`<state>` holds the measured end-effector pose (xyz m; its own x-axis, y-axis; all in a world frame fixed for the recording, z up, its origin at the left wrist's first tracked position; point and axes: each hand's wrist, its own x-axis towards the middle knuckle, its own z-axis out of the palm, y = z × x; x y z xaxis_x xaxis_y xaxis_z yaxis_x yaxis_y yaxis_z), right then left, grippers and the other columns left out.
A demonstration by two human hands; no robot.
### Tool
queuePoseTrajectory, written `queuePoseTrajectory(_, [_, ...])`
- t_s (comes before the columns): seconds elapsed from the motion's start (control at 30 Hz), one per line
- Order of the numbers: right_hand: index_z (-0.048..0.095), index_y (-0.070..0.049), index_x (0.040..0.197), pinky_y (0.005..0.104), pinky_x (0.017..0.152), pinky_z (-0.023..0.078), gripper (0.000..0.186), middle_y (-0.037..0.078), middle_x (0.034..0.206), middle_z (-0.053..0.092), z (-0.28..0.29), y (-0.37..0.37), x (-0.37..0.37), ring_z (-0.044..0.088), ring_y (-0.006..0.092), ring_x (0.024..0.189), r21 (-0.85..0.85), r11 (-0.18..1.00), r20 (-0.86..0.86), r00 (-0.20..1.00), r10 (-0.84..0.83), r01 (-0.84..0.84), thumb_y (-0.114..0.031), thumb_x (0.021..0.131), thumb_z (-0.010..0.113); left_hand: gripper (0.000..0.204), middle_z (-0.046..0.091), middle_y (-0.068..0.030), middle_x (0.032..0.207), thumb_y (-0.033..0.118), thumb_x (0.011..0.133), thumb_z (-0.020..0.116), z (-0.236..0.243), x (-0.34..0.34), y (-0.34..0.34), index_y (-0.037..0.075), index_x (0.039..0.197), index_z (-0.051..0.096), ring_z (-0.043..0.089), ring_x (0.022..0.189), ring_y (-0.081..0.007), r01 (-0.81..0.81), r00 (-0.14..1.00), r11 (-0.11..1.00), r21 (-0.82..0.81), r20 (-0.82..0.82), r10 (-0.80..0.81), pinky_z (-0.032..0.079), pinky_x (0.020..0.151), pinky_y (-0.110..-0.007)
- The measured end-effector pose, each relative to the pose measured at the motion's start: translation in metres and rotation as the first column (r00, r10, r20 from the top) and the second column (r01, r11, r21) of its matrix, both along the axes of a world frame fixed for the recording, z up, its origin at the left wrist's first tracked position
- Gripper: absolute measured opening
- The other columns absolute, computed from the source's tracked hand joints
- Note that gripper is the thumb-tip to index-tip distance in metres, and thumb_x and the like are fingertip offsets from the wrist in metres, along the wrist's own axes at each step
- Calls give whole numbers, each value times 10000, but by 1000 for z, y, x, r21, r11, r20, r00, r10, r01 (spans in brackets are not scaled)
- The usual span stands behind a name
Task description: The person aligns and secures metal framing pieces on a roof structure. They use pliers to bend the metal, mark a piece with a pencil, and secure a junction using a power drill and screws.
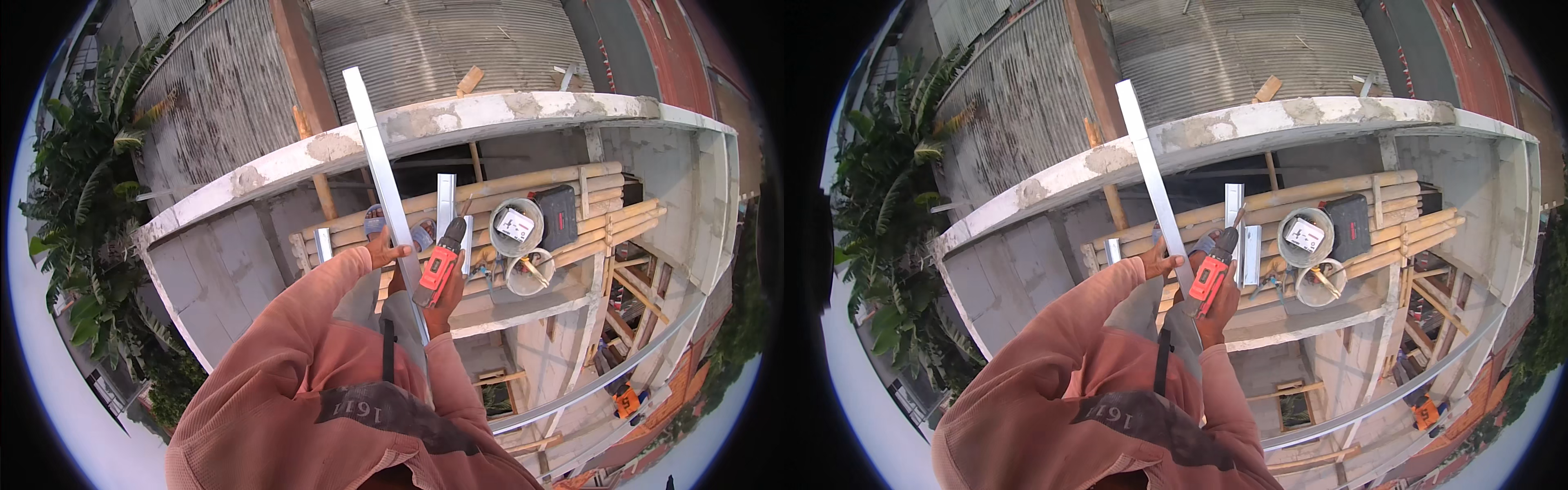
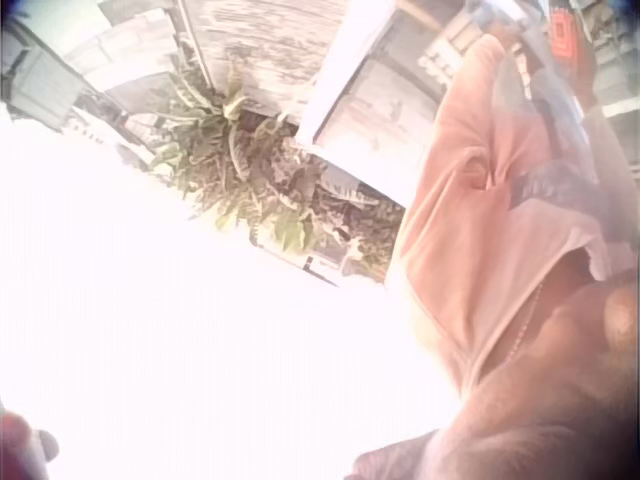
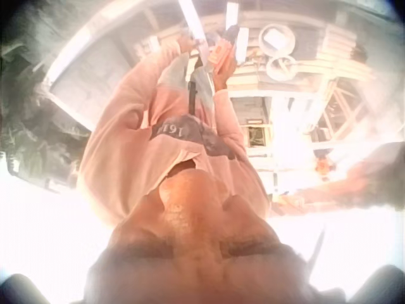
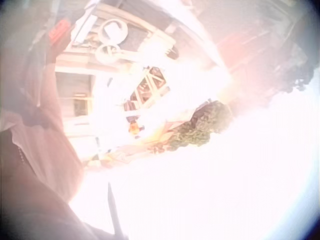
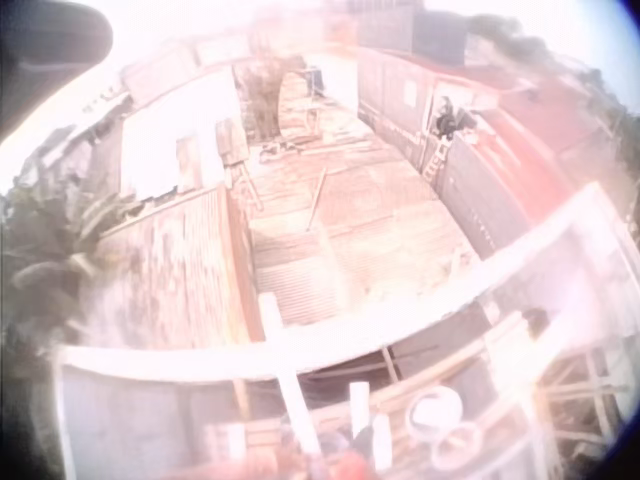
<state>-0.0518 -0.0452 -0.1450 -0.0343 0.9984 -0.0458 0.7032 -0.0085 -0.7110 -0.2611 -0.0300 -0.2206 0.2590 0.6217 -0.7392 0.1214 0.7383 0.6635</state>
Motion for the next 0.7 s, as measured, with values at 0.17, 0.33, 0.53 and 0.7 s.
queuePoseTrajectory(0.17, [290, 66, 1538, 436, 860, 456, 876, 196, 1233, 636, -28, -1, -8, 625, 342, 1018, -23, 999, -43, 998, -48, 47, -238, 850, 739, 1294, 382, -310, 1497, 723, 732, 756, 3, 6, 3, -91, 1516, 127, 347, 1447, -374, -60, 998, 998, 20, -14, 61, 291, 1196, -420])
queuePoseTrajectory(0.33, [283, 70, 1540, 460, 880, 482, 863, 212, 1233, 637, -29, 3, -9, 637, 385, 1002, 148, 989, 118, 992, -36, 18, -198, 864, 748, 1268, 282, -320, 1559, 645, 773, 764, 8, 15, 0, -31, 1574, 50, 248, 1493, -402, -191, 979, 980, -56, 54, 194, 280, 1203, -476])
queuePoseTrajectory(0.53, [303, 64, 1534, 468, 927, 492, 839, 273, 1347, 576, -34, -7, -13, 625, 417, 1086, -8, 990, 115, 984, -136, 138, -226, 891, 757, 1311, 471, -325, 1447, 777, 727, 704, 74, 44, 67, -69, 1561, 149, 462, 1368, -447, -272, 754, 960, -71, -635, 166, 353, 1147, -500])
queuePoseTrajectory(0.7, [307, 59, 1534, 458, 964, 499, 824, 285, 1382, 553, -36, -11, -18, 618, 422, 1147, -85, 980, 55, 982, -178, 182, -213, 896, 754, 1362, 516, -320, 1413, 836, 678, 692, 83, 17, 118, -66, 1565, 185, 507, 1306, -469, -496, 621, 865, -72, -726, 296, 364, 1112, -546])
